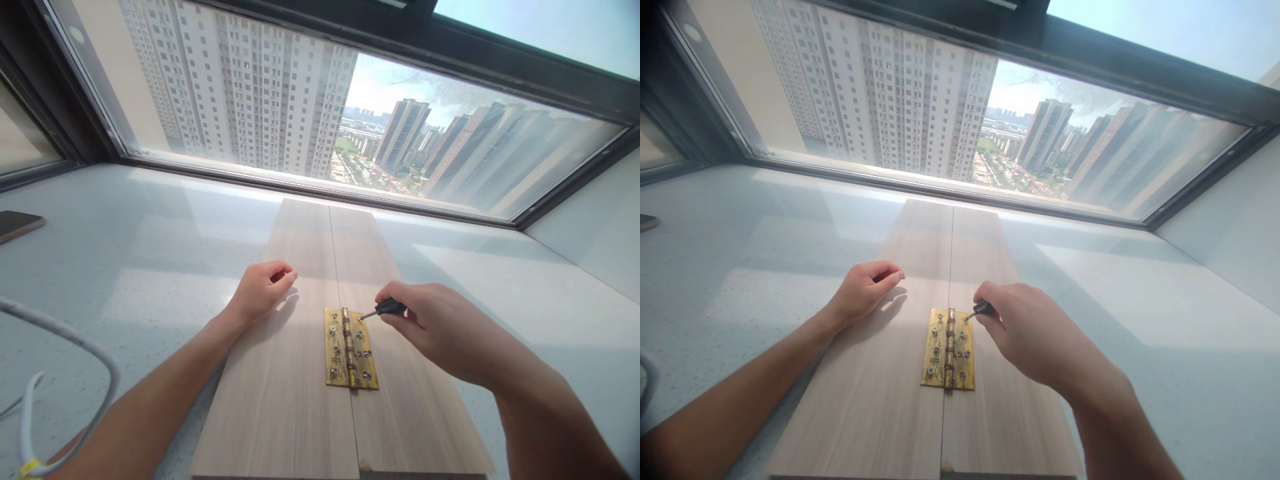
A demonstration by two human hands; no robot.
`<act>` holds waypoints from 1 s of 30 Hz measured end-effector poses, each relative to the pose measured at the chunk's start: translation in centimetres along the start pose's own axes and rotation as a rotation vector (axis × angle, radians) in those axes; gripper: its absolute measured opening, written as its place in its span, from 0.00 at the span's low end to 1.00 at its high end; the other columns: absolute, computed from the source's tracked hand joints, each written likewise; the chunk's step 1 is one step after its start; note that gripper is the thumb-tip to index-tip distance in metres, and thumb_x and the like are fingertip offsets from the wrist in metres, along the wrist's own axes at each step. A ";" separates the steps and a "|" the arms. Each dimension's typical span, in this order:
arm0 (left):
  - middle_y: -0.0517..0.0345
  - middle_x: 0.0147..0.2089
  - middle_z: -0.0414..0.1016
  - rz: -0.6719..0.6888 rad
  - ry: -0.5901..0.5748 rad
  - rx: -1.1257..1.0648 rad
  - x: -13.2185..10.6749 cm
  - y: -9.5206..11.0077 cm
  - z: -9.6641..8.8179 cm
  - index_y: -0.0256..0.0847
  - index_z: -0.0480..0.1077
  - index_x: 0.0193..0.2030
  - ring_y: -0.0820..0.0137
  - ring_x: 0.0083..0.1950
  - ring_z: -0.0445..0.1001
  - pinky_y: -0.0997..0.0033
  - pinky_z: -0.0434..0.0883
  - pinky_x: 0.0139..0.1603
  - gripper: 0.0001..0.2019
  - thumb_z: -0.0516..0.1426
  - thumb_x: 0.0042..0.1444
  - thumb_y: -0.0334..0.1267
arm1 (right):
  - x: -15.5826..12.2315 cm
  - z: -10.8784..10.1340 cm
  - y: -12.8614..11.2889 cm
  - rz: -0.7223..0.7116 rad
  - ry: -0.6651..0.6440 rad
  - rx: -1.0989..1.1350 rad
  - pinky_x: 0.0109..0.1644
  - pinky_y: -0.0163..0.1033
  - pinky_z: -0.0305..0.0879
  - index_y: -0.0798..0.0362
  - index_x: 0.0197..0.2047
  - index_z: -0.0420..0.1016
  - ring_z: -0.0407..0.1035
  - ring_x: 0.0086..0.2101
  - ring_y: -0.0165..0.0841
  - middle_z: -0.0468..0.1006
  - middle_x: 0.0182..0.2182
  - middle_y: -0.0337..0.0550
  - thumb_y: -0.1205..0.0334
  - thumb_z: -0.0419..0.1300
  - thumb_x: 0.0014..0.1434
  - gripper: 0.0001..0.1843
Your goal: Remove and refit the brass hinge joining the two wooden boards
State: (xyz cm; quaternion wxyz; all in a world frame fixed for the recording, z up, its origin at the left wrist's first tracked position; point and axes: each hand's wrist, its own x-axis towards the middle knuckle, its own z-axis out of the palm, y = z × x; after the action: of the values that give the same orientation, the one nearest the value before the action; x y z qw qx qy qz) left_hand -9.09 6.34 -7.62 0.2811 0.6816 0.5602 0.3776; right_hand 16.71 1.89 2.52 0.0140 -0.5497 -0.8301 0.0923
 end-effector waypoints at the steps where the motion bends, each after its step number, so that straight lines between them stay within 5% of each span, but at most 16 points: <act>1: 0.63 0.24 0.69 0.000 0.000 -0.001 0.0 0.0 0.0 0.39 0.71 0.28 0.72 0.28 0.66 0.71 0.61 0.32 0.14 0.52 0.57 0.45 | 0.1 0.1 0.0 0.008 0.008 -0.011 0.27 0.37 0.56 0.48 0.34 0.73 0.68 0.27 0.33 0.77 0.27 0.40 0.54 0.53 0.61 0.11; 7: 0.64 0.24 0.69 -0.013 0.003 -0.014 0.2 -0.4 0.2 0.40 0.71 0.27 0.73 0.28 0.66 0.71 0.61 0.32 0.13 0.53 0.57 0.45 | 0.9 0.3 -0.4 0.125 0.066 -0.143 0.25 0.38 0.50 0.50 0.25 0.70 0.63 0.23 0.33 0.72 0.20 0.40 0.44 0.52 0.59 0.21; 12: 0.63 0.24 0.70 -0.016 0.000 -0.013 0.2 -0.3 0.1 0.39 0.71 0.27 0.73 0.28 0.66 0.71 0.61 0.32 0.13 0.53 0.57 0.44 | 0.7 0.3 -0.7 0.172 0.084 -0.075 0.29 0.39 0.53 0.48 0.28 0.72 0.66 0.27 0.35 0.74 0.25 0.40 0.45 0.45 0.63 0.23; 17: 0.63 0.24 0.70 -0.008 0.000 -0.015 0.2 -0.3 0.1 0.39 0.71 0.27 0.73 0.28 0.66 0.71 0.61 0.32 0.13 0.53 0.57 0.44 | 1.8 3.0 -0.5 0.134 0.316 0.492 0.37 0.41 0.60 0.48 0.43 0.74 0.67 0.34 0.34 0.74 0.32 0.39 0.62 0.48 0.61 0.14; 23: 0.62 0.24 0.70 0.005 0.001 -0.030 0.1 -0.3 0.1 0.39 0.71 0.27 0.72 0.28 0.66 0.71 0.61 0.32 0.13 0.52 0.56 0.43 | 3.7 6.5 -2.1 0.045 0.699 1.405 0.25 0.35 0.52 0.51 0.29 0.69 0.57 0.22 0.25 0.65 0.22 0.34 0.72 0.52 0.49 0.08; 27: 0.62 0.23 0.69 -0.002 0.000 -0.038 0.1 -0.3 0.1 0.39 0.70 0.26 0.73 0.28 0.66 0.72 0.61 0.31 0.13 0.52 0.56 0.43 | 4.0 6.5 -2.5 -0.026 0.707 1.538 0.20 0.34 0.42 0.54 0.18 0.63 0.51 0.17 0.24 0.56 0.16 0.33 0.63 0.55 0.56 0.16; 30: 0.63 0.23 0.69 -0.003 -0.001 -0.036 0.2 -0.2 0.1 0.39 0.69 0.26 0.73 0.27 0.66 0.72 0.61 0.31 0.13 0.53 0.56 0.43 | 4.1 6.0 -1.3 -0.142 0.483 1.593 0.18 0.33 0.39 0.54 0.14 0.60 0.47 0.15 0.23 0.53 0.12 0.33 0.56 0.56 0.58 0.23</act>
State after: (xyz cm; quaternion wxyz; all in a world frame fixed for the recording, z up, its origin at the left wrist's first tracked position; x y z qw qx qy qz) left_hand -9.16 6.55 -7.82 0.2944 0.6757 0.5543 0.3866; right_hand 13.13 4.28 -3.48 0.5818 -0.3264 -0.5234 0.5301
